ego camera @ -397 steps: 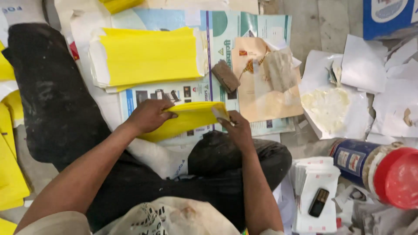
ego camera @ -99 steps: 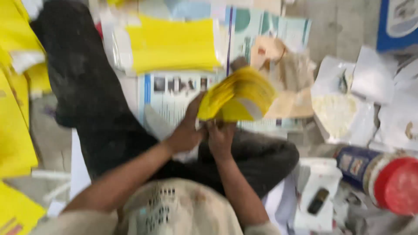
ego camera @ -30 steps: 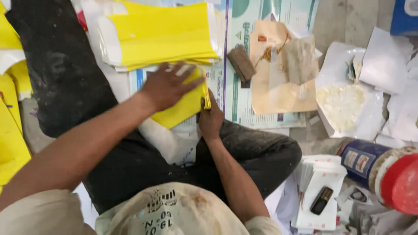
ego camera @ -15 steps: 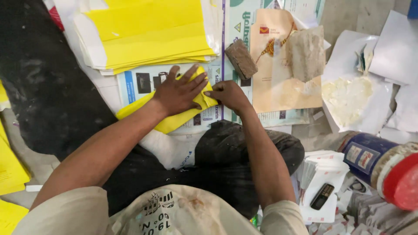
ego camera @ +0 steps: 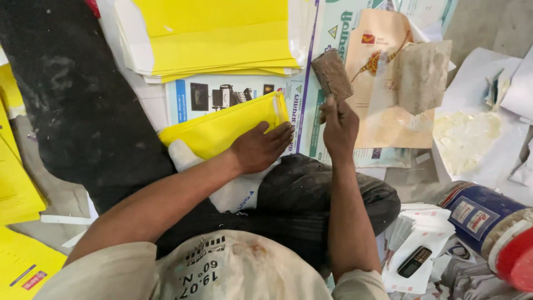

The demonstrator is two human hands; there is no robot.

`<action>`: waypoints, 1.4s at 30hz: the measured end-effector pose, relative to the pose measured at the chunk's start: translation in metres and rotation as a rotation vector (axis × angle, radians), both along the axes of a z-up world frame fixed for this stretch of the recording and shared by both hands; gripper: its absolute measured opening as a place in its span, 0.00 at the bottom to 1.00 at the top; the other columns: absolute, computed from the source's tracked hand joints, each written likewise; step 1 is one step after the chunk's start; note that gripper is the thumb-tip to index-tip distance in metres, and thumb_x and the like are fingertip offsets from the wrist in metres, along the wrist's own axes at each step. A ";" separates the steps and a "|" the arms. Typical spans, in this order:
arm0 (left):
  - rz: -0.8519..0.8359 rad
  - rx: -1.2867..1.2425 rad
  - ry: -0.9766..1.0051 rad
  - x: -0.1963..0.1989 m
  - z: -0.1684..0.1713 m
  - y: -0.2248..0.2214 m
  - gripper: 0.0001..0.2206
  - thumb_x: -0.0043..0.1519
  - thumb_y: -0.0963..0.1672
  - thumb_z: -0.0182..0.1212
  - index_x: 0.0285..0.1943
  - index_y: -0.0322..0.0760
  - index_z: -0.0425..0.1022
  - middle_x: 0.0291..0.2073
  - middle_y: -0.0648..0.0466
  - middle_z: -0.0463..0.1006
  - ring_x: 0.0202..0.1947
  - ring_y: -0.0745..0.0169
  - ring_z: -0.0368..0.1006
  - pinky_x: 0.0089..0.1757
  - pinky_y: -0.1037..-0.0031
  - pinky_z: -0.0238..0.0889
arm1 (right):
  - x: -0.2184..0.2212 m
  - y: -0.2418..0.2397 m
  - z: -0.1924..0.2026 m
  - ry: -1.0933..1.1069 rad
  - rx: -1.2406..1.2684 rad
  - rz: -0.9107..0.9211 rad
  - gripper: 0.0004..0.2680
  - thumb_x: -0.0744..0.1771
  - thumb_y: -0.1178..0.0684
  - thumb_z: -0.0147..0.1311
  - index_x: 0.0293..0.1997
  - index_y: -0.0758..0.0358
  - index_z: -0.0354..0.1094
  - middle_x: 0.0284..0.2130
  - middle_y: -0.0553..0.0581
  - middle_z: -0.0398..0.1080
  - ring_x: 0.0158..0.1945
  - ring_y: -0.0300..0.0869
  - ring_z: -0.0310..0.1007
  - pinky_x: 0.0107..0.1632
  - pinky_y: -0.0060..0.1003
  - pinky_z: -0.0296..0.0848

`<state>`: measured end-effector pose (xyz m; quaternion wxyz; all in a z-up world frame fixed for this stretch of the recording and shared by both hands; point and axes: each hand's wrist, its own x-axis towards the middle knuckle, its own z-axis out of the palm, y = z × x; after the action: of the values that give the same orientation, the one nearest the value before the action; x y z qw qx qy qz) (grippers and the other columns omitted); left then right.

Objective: Applying adhesive to yellow envelopes using a sponge and organizing them into stacks while sitting on the floor.

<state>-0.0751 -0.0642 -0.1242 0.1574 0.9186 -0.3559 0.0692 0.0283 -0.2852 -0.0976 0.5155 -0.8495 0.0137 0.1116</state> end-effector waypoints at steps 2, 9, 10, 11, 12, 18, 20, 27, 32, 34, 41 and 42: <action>0.052 0.018 0.000 -0.008 -0.003 -0.008 0.21 0.64 0.45 0.50 0.64 0.33 0.75 0.68 0.48 0.70 0.70 0.58 0.61 0.54 0.62 0.60 | 0.013 0.013 -0.002 -0.058 0.405 -0.044 0.13 0.76 0.49 0.48 0.35 0.64 0.68 0.24 0.52 0.66 0.26 0.34 0.63 0.32 0.31 0.64; 0.139 0.060 0.121 -0.012 0.003 -0.016 0.21 0.66 0.45 0.50 0.68 0.33 0.72 0.72 0.53 0.67 0.72 0.60 0.58 0.56 0.59 0.59 | 0.017 0.066 0.011 -0.110 0.425 -0.166 0.11 0.77 0.50 0.46 0.42 0.67 0.68 0.29 0.53 0.69 0.32 0.37 0.69 0.39 0.31 0.68; 0.134 0.056 0.121 -0.013 -0.001 -0.014 0.21 0.66 0.45 0.50 0.68 0.33 0.72 0.72 0.53 0.67 0.72 0.60 0.58 0.56 0.59 0.59 | 0.012 0.063 0.010 -0.112 0.421 -0.170 0.11 0.77 0.50 0.46 0.42 0.67 0.68 0.29 0.53 0.69 0.32 0.37 0.69 0.39 0.31 0.68; 0.146 0.032 0.110 -0.014 -0.004 -0.013 0.22 0.65 0.45 0.50 0.68 0.35 0.71 0.72 0.52 0.66 0.73 0.60 0.58 0.57 0.58 0.59 | 0.007 0.060 0.009 -0.099 0.201 -0.066 0.09 0.75 0.51 0.48 0.47 0.68 0.70 0.32 0.56 0.73 0.35 0.38 0.73 0.40 0.32 0.72; 0.157 -0.001 0.101 -0.018 -0.007 -0.015 0.23 0.63 0.46 0.51 0.69 0.36 0.71 0.72 0.51 0.66 0.73 0.60 0.59 0.57 0.57 0.58 | -0.001 0.053 0.009 -0.082 -0.027 0.038 0.09 0.73 0.52 0.51 0.52 0.70 0.72 0.35 0.58 0.77 0.37 0.40 0.77 0.42 0.33 0.75; 0.358 -0.204 0.222 -0.010 0.034 0.016 0.20 0.64 0.46 0.60 0.65 0.40 0.70 0.69 0.51 0.67 0.72 0.50 0.61 0.63 0.47 0.53 | -0.045 0.053 0.009 -0.099 -0.172 0.225 0.18 0.67 0.52 0.61 0.58 0.75 0.66 0.47 0.67 0.73 0.47 0.45 0.76 0.46 0.37 0.76; 0.414 -0.210 0.350 0.011 0.033 0.050 0.26 0.61 0.47 0.62 0.69 0.34 0.66 0.67 0.45 0.68 0.68 0.44 0.61 0.61 0.49 0.55 | -0.032 0.063 0.021 0.068 -0.144 0.232 0.21 0.64 0.52 0.65 0.59 0.72 0.64 0.44 0.63 0.74 0.46 0.43 0.76 0.45 0.37 0.76; 0.463 -0.222 0.954 0.024 0.065 0.115 0.25 0.56 0.49 0.68 0.63 0.43 0.72 0.51 0.42 0.78 0.53 0.41 0.73 0.51 0.55 0.65 | -0.065 0.034 0.025 0.069 -0.061 0.317 0.12 0.67 0.55 0.65 0.55 0.66 0.72 0.39 0.59 0.78 0.44 0.42 0.77 0.49 0.37 0.76; 0.366 -0.011 0.385 0.008 0.128 0.067 0.11 0.64 0.45 0.61 0.54 0.42 0.76 0.43 0.49 0.78 0.46 0.48 0.75 0.47 0.56 0.66 | -0.068 0.023 0.050 -0.134 0.139 0.175 0.18 0.65 0.59 0.66 0.59 0.65 0.63 0.50 0.58 0.74 0.54 0.41 0.74 0.58 0.36 0.73; 0.335 0.065 0.105 0.012 0.129 0.053 0.11 0.65 0.44 0.59 0.55 0.42 0.75 0.41 0.50 0.77 0.43 0.51 0.74 0.45 0.58 0.64 | -0.062 0.019 0.039 -0.236 0.240 0.152 0.19 0.65 0.60 0.66 0.60 0.64 0.61 0.54 0.58 0.71 0.58 0.41 0.72 0.62 0.37 0.71; 0.460 0.034 0.188 -0.029 0.109 0.120 0.19 0.54 0.45 0.68 0.54 0.41 0.76 0.48 0.52 0.78 0.51 0.50 0.74 0.52 0.55 0.62 | -0.067 0.000 0.010 0.046 0.396 0.087 0.16 0.63 0.65 0.57 0.57 0.65 0.62 0.55 0.60 0.70 0.56 0.43 0.71 0.60 0.38 0.71; 0.507 -0.019 0.219 -0.025 0.100 0.144 0.20 0.51 0.42 0.70 0.54 0.43 0.77 0.51 0.53 0.78 0.55 0.49 0.74 0.54 0.57 0.63 | -0.055 0.008 0.015 0.086 0.463 0.038 0.15 0.63 0.65 0.55 0.55 0.65 0.62 0.56 0.60 0.70 0.54 0.42 0.71 0.57 0.39 0.72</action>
<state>-0.1002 0.0798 -0.0237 0.1810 0.9788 -0.0950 0.0099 -0.0266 -0.2770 -0.0823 0.6934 -0.7031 -0.0062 0.1573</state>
